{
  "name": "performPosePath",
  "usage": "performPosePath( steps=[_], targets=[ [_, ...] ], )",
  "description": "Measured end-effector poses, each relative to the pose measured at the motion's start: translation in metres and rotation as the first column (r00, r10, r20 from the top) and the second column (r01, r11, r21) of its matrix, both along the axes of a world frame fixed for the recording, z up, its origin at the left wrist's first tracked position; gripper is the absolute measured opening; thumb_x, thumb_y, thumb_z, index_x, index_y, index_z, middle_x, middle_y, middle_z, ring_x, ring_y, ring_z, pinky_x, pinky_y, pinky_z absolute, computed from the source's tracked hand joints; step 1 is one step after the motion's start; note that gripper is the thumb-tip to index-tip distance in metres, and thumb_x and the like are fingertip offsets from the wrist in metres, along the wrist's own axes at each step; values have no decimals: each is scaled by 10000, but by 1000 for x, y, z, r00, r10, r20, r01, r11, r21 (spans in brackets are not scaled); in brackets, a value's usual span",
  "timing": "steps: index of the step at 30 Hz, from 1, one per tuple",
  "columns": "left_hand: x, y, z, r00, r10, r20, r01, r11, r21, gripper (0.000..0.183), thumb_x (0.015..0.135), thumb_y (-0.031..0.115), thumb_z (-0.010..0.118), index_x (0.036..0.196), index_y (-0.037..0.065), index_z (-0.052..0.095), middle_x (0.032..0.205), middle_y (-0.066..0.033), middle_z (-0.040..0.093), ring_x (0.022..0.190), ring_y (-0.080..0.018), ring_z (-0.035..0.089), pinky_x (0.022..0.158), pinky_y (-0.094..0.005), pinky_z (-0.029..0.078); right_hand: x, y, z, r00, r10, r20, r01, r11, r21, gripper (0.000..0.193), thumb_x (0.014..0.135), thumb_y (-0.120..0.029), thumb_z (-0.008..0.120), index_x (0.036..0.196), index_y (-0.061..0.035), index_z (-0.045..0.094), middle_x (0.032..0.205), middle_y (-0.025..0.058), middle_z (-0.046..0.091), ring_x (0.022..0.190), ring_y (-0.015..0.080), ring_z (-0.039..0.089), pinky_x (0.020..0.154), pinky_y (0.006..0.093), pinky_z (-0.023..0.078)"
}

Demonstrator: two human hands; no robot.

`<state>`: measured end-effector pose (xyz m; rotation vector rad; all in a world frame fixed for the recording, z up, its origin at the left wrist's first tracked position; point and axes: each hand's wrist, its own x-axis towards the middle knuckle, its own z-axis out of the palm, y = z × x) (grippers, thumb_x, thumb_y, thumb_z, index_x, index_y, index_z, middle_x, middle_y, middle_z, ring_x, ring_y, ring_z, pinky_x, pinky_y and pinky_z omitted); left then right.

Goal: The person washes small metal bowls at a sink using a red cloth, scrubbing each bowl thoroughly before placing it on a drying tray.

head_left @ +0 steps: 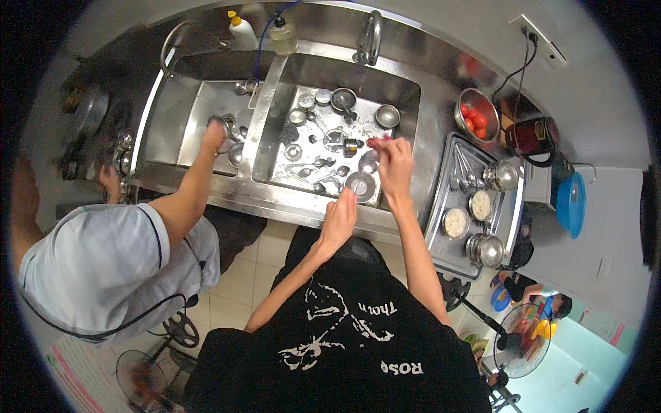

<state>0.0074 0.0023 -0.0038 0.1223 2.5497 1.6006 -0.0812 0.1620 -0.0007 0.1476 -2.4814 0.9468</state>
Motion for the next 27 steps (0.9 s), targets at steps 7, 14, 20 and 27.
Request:
performPosePath(
  steps=[7,14,20,27],
  targets=[
    [-1,-38,-24,987,96,132,-93,995,-23,329,1075,265,396,944,19,572,754,-208,626,720,-430,606,666,-496,454,35,13,9,964,-117,238,199,914,-354,129,915,-49,696,1030,-2,733,985,91,672,849,137,661,716,266,544],
    [-12,-61,-16,957,245,156,-242,970,-41,327,1068,291,427,956,32,593,839,-148,681,815,-375,663,733,-455,491,64,-17,9,961,-75,266,205,840,-503,175,920,-75,713,1080,-4,700,1026,42,649,971,115,602,793,259,514],
    [-18,-74,2,941,301,-157,-323,936,-143,187,1015,189,529,943,25,581,852,-142,632,825,-358,620,724,-459,471,60,-51,29,977,-26,212,129,863,-489,160,881,-8,711,1040,-22,718,1003,72,673,927,152,629,743,276,536],
    [-14,-84,2,932,273,-240,-291,956,-44,197,1009,184,530,956,12,610,849,-169,642,794,-384,622,689,-449,472,20,-85,19,987,147,65,-131,970,-203,165,871,8,688,1022,-38,732,972,104,696,838,218,668,699,316,548]
  ],
)
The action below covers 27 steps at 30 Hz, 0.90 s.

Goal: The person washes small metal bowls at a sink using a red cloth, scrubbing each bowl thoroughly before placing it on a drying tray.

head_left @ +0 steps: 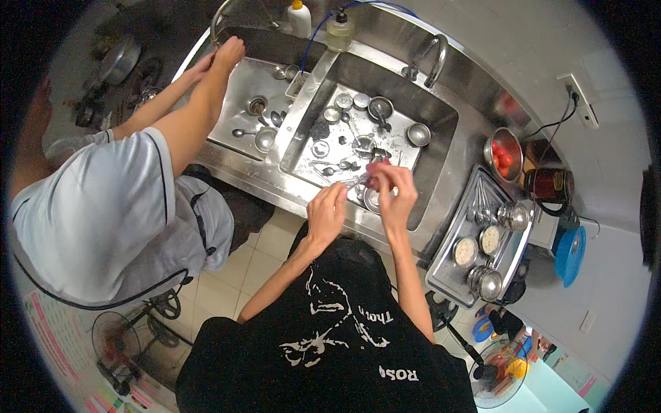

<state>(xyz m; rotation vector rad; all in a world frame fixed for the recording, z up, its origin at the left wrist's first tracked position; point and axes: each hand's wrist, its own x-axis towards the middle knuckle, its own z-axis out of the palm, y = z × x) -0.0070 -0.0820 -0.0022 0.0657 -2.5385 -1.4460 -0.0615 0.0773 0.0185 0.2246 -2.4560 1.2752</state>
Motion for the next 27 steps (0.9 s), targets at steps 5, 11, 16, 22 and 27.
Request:
performPosePath(
  steps=[5,11,16,22,27],
  targets=[
    [1,-29,-3,980,-70,184,58,996,67,218,1021,223,511,1017,40,629,884,-167,686,834,-387,659,699,-454,490,-30,43,-60,932,-47,359,139,962,-237,227,919,-114,717,1106,13,718,909,69,725,804,111,648,685,264,537],
    [-27,-117,-77,914,299,273,-297,954,-53,237,1015,254,486,1008,58,620,839,-193,686,805,-436,652,707,-489,482,-7,26,-55,885,15,465,175,915,-363,248,890,-126,747,1087,24,731,940,79,741,880,135,665,846,303,520],
    [-100,-196,-113,843,448,296,-212,784,-584,294,930,249,533,919,-5,680,875,-271,703,859,-478,680,796,-570,514,25,22,-82,792,21,610,353,800,-486,230,918,-92,735,1122,8,703,961,23,701,877,88,632,781,244,512],
    [-185,-221,-206,600,392,698,298,700,-649,480,879,413,669,1200,56,677,1249,-178,677,1204,-351,625,1104,-549,354,64,38,-69,738,-57,673,514,692,-506,233,938,-68,701,1155,12,674,942,20,684,818,94,624,742,252,510],
    [-184,-282,-317,600,364,712,300,723,-623,578,913,493,608,1303,66,613,1327,-163,636,1265,-343,583,1146,-576,298,87,52,-60,732,-143,666,595,610,-523,281,923,-46,713,1188,35,662,998,69,708,837,113,657,682,261,542]
  ],
)
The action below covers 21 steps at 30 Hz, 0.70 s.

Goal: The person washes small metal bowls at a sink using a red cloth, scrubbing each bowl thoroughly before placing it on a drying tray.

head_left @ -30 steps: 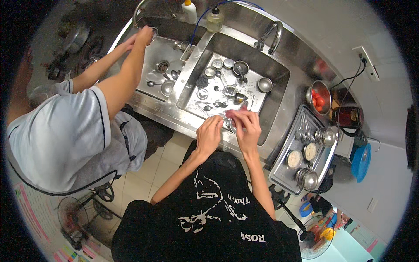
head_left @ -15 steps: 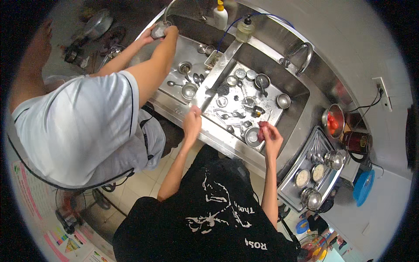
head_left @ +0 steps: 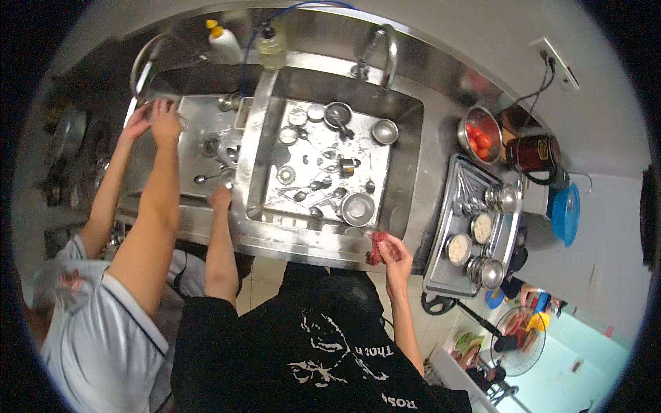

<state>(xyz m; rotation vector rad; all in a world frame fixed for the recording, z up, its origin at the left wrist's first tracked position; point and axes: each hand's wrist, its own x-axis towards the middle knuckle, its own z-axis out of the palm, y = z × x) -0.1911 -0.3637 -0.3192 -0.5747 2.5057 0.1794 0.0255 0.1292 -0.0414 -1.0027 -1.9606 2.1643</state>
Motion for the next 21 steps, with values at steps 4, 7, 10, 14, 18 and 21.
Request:
performPosePath(
  steps=[4,7,10,14,18,21],
  targets=[
    [5,-6,-29,994,94,-60,-92,995,43,546,940,451,574,1299,40,597,1321,-189,618,1228,-362,583,1088,-551,346,17,21,-5,996,-47,70,50,998,-43,285,920,-52,718,1185,36,662,1009,75,718,845,118,666,713,275,560],
    [-3,16,40,981,163,-107,-157,985,65,466,966,392,526,1234,21,616,1219,-184,648,1109,-379,607,951,-519,427,24,32,-8,996,-43,79,48,997,-59,287,932,-67,709,1197,32,656,1027,63,717,882,119,668,762,285,559],
    [-7,95,100,854,14,-520,-14,1000,4,383,981,338,520,1154,15,632,1087,-183,658,974,-378,614,861,-494,463,25,40,-3,974,-205,99,223,945,-240,296,934,-45,697,1215,34,643,1061,67,707,946,125,661,831,284,544],
    [7,244,150,537,200,-820,227,902,368,224,987,237,561,1041,28,618,904,-148,645,828,-281,625,786,-409,501,24,57,-19,958,-263,115,281,776,-565,321,971,-37,634,1281,25,577,1184,81,660,1076,157,633,927,304,521],
    [-10,404,61,861,243,-447,284,501,818,294,1001,287,566,1002,2,633,843,-136,689,757,-249,666,753,-382,523,33,68,-35,965,-221,144,261,724,-639,323,983,-59,620,1292,17,565,1194,91,653,1070,174,626,909,321,520],
    [-50,512,-11,956,156,-249,122,561,819,360,993,347,604,985,-12,638,741,-117,685,678,-229,679,639,-349,534,33,75,-38,979,-143,147,204,731,-651,316,996,-90,613,1291,13,570,1173,84,656,1011,167,633,844,319,523]
  ],
)
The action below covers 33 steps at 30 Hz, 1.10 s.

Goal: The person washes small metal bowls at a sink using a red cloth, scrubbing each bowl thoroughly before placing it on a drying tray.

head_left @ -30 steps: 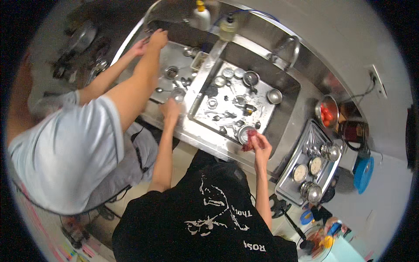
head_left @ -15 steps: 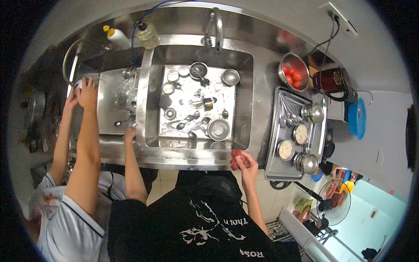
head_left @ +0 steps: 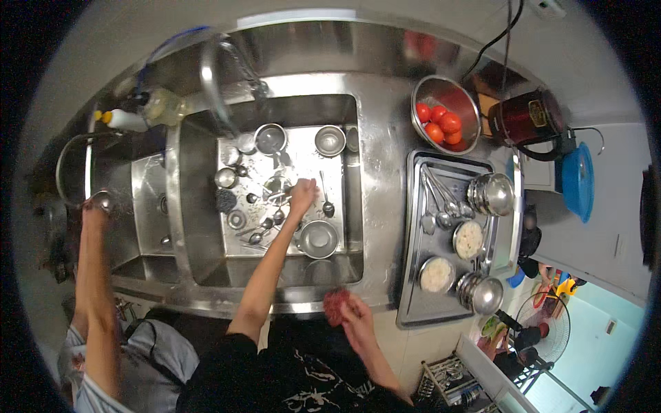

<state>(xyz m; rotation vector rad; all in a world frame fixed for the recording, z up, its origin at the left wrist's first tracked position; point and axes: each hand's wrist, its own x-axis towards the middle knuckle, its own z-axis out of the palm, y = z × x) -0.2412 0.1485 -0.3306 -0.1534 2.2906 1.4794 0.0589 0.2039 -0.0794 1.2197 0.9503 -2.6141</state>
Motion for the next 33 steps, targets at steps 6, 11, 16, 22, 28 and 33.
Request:
performPosePath(
  steps=[6,11,16,22,28,33],
  targets=[
    [-80,82,-153,882,194,429,-406,776,484,360,973,222,628,1041,-118,533,862,-219,677,624,-288,703,609,-387,632,22,28,-24,992,86,98,-74,990,-121,358,973,-176,668,1273,5,592,1156,93,664,962,154,644,839,316,535],
    [-100,127,-151,855,333,397,-494,757,429,290,930,-27,445,1186,-158,411,1116,-297,607,743,-310,713,694,-378,633,41,35,-38,981,117,156,-115,993,-19,313,975,-140,654,1251,0,605,1142,89,679,986,152,652,851,313,544],
    [-86,63,-129,597,-221,771,-775,90,625,419,893,-137,390,1306,-181,337,1183,-288,510,1043,-323,595,866,-351,573,33,43,-17,965,239,111,-240,971,-2,302,966,-138,664,1224,9,608,1106,90,694,944,165,666,833,308,545],
    [-17,1,8,530,-542,653,-835,-195,515,534,883,-147,444,1383,-179,261,1246,-246,480,988,-224,562,775,-270,531,12,37,20,1000,26,16,-24,996,-86,300,984,-165,631,1212,20,568,1148,118,649,1090,256,646,950,404,522],
    [49,-64,177,807,-188,559,-356,601,715,442,917,-83,434,1323,-72,260,1245,-316,570,938,-278,712,703,-301,574,-44,58,53,978,-67,-197,52,995,-83,384,1007,-156,594,1351,-30,476,1279,109,599,1203,239,586,1017,421,484],
    [124,-95,256,961,5,278,-134,885,446,383,969,-18,406,1309,63,248,1106,-253,605,534,-222,643,421,-285,474,-110,26,84,952,-22,-307,47,996,75,413,1005,-122,589,1383,-40,444,1265,111,599,1173,232,595,1009,383,484]
  ],
)
